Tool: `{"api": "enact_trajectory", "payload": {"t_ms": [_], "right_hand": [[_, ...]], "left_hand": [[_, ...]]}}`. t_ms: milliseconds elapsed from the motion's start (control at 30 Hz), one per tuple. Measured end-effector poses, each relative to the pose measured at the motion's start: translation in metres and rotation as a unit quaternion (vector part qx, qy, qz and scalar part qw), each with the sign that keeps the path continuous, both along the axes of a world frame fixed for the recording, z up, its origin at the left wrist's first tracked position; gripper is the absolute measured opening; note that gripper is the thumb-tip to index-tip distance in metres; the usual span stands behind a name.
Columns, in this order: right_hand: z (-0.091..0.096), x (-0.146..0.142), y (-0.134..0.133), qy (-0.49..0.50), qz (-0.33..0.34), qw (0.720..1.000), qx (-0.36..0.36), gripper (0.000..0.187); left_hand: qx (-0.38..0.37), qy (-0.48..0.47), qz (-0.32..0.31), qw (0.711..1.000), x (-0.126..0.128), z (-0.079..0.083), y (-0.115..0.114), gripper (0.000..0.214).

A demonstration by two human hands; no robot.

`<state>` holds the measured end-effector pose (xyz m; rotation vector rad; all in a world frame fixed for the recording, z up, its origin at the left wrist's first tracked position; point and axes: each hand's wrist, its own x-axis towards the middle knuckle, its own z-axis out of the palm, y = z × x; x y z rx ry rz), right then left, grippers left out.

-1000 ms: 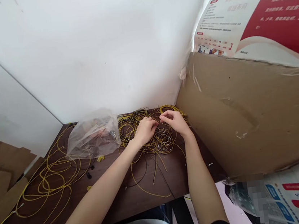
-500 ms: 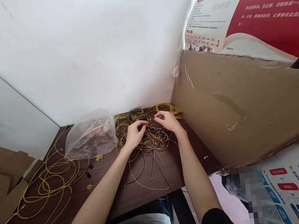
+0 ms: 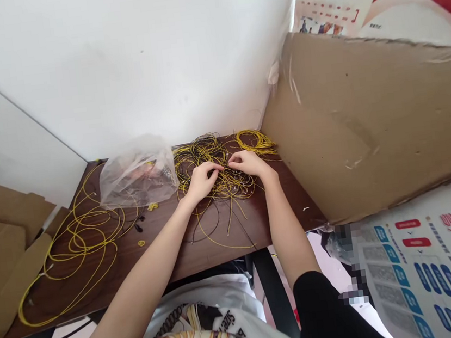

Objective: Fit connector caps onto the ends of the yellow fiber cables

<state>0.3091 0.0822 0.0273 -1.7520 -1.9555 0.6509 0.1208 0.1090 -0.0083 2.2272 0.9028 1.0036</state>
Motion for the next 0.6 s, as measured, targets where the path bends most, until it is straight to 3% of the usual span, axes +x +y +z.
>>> {"api": "enact_trajectory", "payload": {"t_ms": [600], "right_hand": [[0.0006, -0.0024, -0.0001, -0.024, 0.003, 1.000, 0.005, 0.025]], "left_hand": [[0.036, 0.024, -0.009, 0.999, 0.0034, -0.0046, 0.0013, 0.024]]}}
